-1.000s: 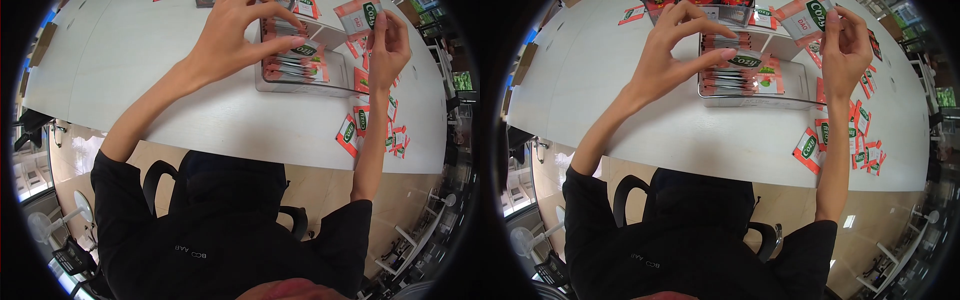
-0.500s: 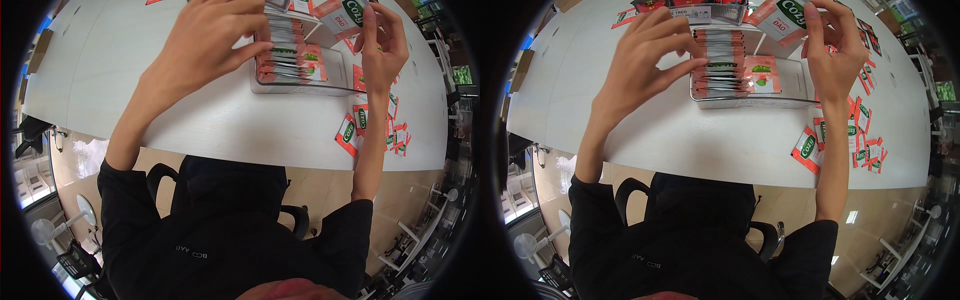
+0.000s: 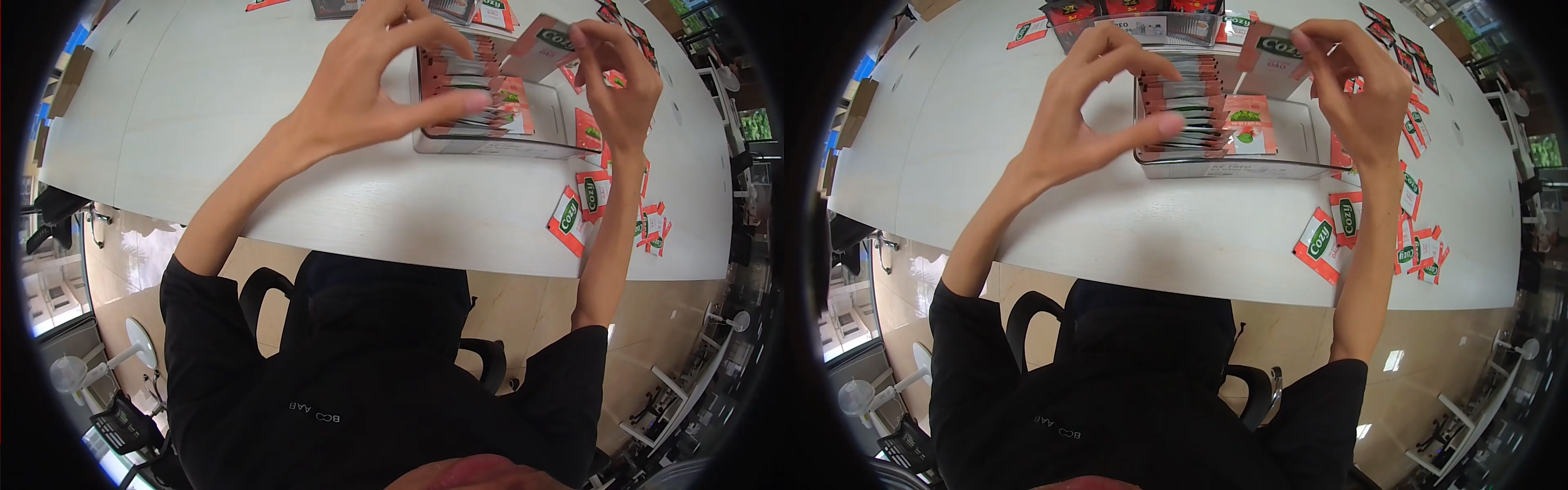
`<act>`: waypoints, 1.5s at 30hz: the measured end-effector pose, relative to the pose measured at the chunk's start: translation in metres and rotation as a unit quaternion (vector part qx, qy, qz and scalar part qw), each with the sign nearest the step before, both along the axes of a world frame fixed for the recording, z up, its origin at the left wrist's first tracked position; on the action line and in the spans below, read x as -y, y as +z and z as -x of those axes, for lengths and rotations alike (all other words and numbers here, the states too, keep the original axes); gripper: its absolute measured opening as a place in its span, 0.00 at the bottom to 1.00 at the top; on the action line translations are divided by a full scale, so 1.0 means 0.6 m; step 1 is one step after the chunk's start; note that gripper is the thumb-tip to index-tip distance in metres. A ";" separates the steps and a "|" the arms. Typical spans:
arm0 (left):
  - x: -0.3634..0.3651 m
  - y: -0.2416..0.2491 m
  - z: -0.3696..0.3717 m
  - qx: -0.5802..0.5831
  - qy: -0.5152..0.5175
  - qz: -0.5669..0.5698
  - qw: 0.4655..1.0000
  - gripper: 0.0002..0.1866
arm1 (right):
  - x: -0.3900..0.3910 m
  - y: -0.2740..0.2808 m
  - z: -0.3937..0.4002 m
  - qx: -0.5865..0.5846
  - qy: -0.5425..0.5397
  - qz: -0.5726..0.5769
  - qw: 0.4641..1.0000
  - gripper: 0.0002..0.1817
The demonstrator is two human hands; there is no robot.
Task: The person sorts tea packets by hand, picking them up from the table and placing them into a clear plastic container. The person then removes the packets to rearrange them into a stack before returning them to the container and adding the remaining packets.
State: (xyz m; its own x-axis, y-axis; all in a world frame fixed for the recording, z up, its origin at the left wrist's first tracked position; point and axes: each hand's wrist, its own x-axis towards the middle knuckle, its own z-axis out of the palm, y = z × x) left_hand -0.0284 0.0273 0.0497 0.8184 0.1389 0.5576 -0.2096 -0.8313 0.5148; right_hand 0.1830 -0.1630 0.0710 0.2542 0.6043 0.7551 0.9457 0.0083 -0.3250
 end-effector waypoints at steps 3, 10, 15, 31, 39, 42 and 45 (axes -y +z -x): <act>0.014 -0.019 0.004 0.040 -0.025 -0.094 0.994 0.32 | 0.004 0.000 -0.011 0.040 0.056 0.071 0.995 0.03; 0.038 -0.058 -0.009 0.113 -0.009 -0.247 0.962 0.30 | 0.006 -0.014 -0.009 0.010 0.104 0.202 0.974 0.06; 0.003 -0.057 -0.004 0.120 -0.002 -0.237 0.964 0.28 | -0.004 -0.020 -0.012 0.066 0.058 0.134 0.987 0.07; -0.058 -0.090 -0.040 0.045 -0.123 0.024 0.991 0.66 | 0.011 -0.023 0.029 0.073 0.034 0.346 0.935 0.19; -0.058 -0.088 -0.040 0.048 -0.124 0.023 0.991 0.65 | 0.005 -0.002 0.031 0.000 0.040 0.405 0.913 0.27; -0.057 -0.085 -0.042 0.048 -0.125 0.013 0.991 0.65 | 0.006 -0.014 0.026 -0.003 0.064 0.387 0.920 0.26; -0.056 -0.085 -0.039 0.041 -0.126 0.020 0.991 0.65 | 0.011 -0.021 0.021 -0.018 0.079 0.361 0.929 0.26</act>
